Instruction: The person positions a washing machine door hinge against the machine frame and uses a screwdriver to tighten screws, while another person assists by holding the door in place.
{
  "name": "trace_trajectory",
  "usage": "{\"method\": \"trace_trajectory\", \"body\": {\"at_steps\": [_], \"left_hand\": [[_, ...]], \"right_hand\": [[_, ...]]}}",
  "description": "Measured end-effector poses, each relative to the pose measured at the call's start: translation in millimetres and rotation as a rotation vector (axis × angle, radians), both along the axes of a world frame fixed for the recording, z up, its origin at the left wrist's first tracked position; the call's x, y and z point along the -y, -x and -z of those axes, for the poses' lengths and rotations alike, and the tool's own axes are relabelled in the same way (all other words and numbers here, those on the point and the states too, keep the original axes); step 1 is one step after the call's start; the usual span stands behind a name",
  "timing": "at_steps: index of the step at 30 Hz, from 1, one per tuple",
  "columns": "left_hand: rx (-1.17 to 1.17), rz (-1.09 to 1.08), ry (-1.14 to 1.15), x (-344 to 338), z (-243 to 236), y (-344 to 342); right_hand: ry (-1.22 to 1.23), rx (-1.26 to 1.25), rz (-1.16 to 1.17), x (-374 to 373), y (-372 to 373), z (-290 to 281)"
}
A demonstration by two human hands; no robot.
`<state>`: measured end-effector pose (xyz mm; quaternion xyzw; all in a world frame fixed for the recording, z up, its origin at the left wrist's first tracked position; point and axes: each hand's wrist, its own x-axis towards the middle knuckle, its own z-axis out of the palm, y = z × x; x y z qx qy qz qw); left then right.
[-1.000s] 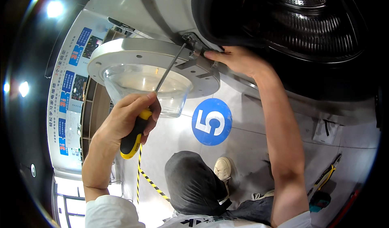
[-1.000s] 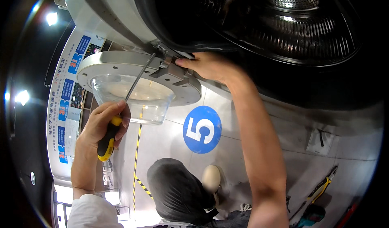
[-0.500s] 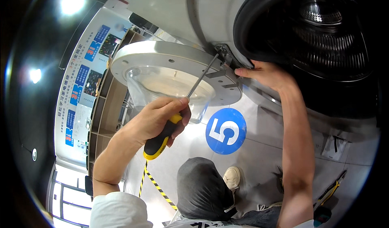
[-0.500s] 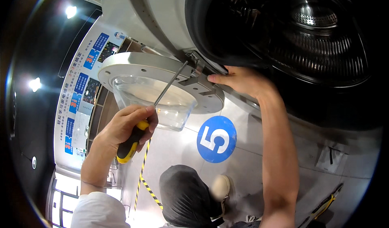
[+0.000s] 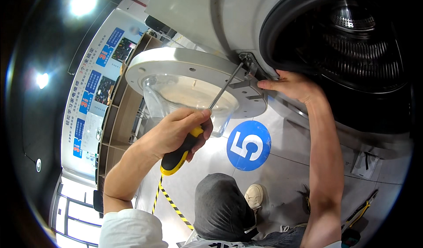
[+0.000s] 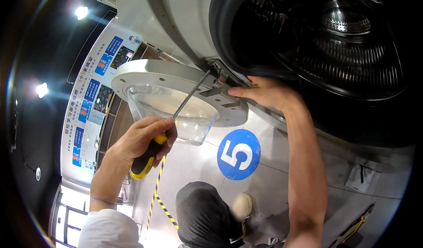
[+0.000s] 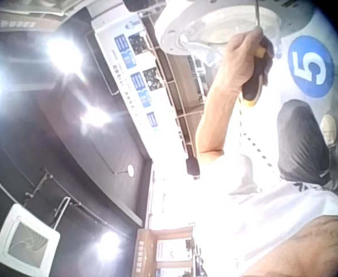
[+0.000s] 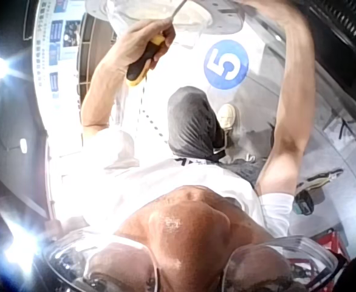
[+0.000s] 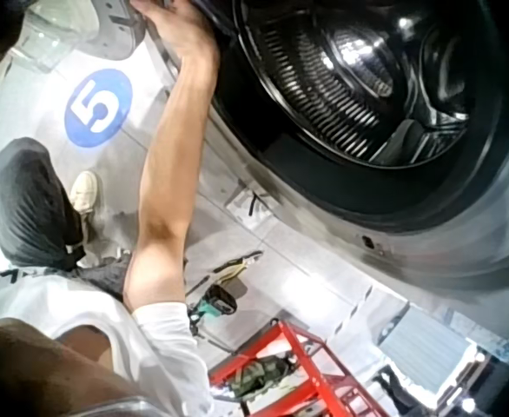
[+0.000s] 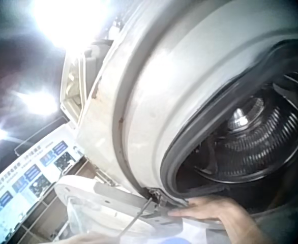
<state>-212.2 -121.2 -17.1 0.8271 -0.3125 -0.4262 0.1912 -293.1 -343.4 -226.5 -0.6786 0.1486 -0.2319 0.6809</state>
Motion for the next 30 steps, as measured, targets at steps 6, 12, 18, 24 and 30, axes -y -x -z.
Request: {"method": "trace_trajectory", "body": {"at_steps": [6,12,18,24,30], "left_hand": [[0.002,-0.035,0.015,0,-1,0],[-0.013,-0.031,0.036,0,1,-2],[0.013,0.004,0.039,-1,1,-3],[0.026,0.0,0.019,1,1,-2],[0.033,-0.03,0.015,1,0,0]], "right_hand": [[-0.049,-0.011,0.003,-2,4,-5],[-0.078,0.073,-0.032,2,3,2],[-0.132,0.128,-0.05,4,4,2],[-0.053,0.089,-0.038,-1,8,-9],[-0.019,-0.032,-0.088,3,5,-10]]}}
